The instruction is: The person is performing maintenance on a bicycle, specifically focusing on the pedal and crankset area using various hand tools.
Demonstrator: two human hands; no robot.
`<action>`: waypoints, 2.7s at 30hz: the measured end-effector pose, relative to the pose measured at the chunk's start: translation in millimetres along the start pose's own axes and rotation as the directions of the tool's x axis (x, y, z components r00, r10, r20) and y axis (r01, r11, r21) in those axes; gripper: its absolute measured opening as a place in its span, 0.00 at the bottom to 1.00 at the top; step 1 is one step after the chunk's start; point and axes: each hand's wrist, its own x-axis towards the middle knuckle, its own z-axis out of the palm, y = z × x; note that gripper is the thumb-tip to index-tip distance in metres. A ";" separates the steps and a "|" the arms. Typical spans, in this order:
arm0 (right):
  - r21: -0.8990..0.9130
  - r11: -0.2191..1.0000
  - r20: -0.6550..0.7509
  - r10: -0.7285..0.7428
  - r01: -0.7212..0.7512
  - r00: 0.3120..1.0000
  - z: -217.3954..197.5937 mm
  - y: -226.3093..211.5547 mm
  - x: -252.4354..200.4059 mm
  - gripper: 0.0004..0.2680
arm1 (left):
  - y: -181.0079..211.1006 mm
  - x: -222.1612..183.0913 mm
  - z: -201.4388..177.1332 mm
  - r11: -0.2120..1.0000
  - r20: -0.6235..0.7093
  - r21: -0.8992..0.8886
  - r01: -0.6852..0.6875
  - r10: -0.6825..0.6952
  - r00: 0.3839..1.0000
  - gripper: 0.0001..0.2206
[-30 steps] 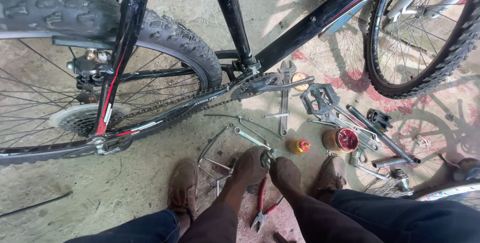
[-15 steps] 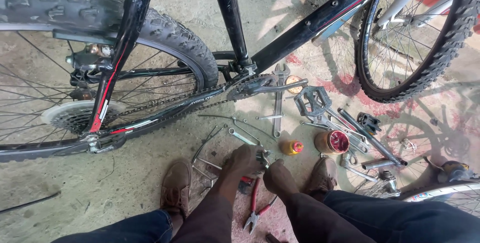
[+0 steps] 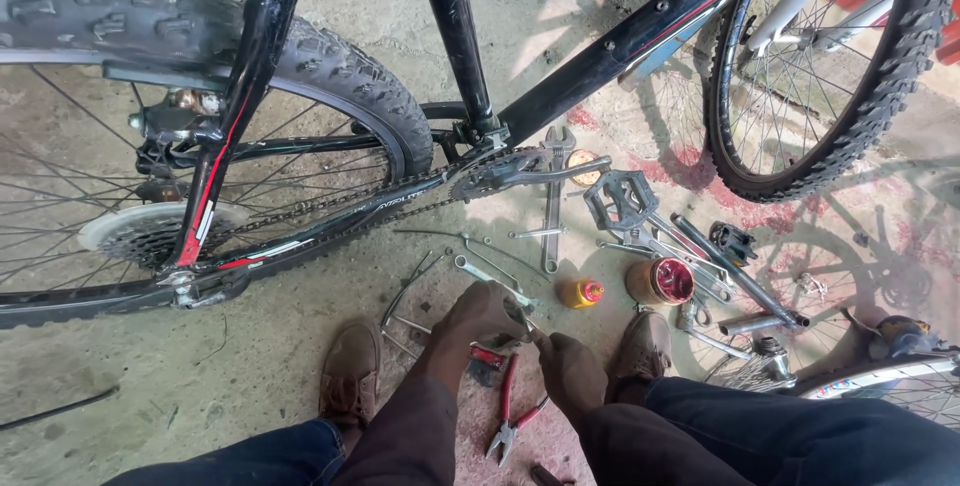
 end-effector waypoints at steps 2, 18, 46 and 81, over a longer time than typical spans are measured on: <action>-0.032 0.999 -0.014 -0.023 0.023 1.000 1.7 -2.7 1.7 0.23 | -0.1 -11.1 -6.7 0.996 0.023 -0.086 0.009 -0.007 1.000 0.19; -0.052 0.999 0.166 -0.001 0.009 0.986 -9.6 -10.4 4.5 0.30 | -12.6 -5.3 16.2 0.959 -0.118 -0.284 0.011 -0.047 0.992 0.18; -0.245 0.939 0.246 -0.182 0.243 0.952 3.9 8.8 23.9 0.18 | -33.2 32.0 38.2 0.981 -0.054 -0.149 0.121 -0.130 0.990 0.17; 0.746 0.663 0.133 -0.054 -0.064 0.990 39.8 -4.7 58.6 0.19 | -33.5 -26.1 11.9 0.945 0.058 -0.322 -0.059 0.082 0.995 0.23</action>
